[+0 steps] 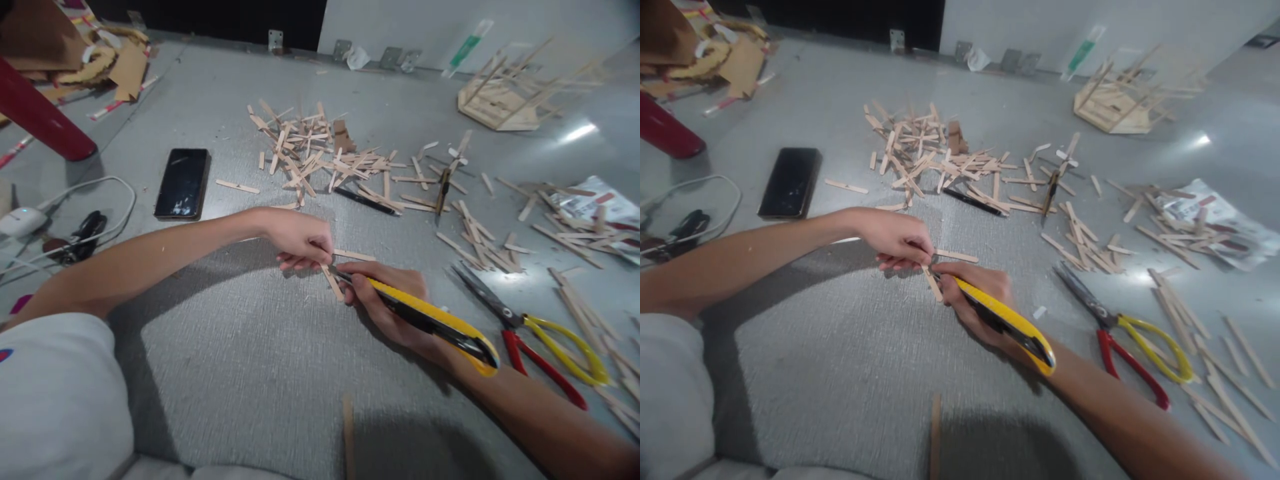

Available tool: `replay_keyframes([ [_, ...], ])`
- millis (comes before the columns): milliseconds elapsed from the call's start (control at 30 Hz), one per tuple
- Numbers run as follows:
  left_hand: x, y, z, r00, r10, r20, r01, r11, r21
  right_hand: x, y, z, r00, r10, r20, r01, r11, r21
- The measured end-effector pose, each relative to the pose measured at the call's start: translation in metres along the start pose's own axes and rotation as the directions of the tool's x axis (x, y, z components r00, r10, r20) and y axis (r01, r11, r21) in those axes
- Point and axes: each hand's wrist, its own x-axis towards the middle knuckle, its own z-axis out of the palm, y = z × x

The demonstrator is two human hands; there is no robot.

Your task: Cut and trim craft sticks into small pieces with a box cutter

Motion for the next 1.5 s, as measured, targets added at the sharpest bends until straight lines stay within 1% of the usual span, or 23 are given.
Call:
replay_keyframes([
  [200,0.0,0.0,0.0,1.0,0.005,0.008,-0.005,1.0,-0.004,0.002,-0.003,-0.002,0.999,0.034,-0.002,-0.034,0.999,0.01],
  [400,-0.001,0.001,0.0,1.0,-0.011,0.002,0.011,1.0,0.004,0.0,-0.001,-0.002,1.0,-0.008,0.003,0.008,1.0,0.012],
  [567,-0.001,0.002,0.0,1.0,-0.01,-0.001,0.01,1.0,-0.006,0.0,0.001,-0.001,1.0,-0.003,0.002,0.003,1.0,0.02],
  [733,-0.001,0.003,0.0,1.0,-0.014,-0.004,0.014,1.0,-0.005,0.001,0.001,-0.001,1.0,-0.011,0.005,0.011,1.0,0.0],
  [900,0.0,0.001,0.001,1.0,-0.006,-0.005,0.006,1.0,-0.008,0.0,0.002,-0.001,1.0,0.015,0.01,-0.015,1.0,-0.019],
  [1100,0.0,-0.002,0.001,1.0,0.031,-0.005,-0.031,0.999,-0.025,-0.003,0.004,0.0,1.0,0.011,0.002,-0.01,0.997,-0.07],
  [1300,0.001,-0.004,0.001,1.0,0.027,-0.002,-0.027,0.999,-0.04,-0.004,0.007,0.002,0.999,-0.039,0.011,0.04,0.995,-0.092],
  [1500,0.001,-0.003,0.001,0.999,0.045,0.001,-0.045,0.999,-0.025,0.0,0.001,0.0,0.998,-0.059,0.006,0.059,0.995,-0.079],
])
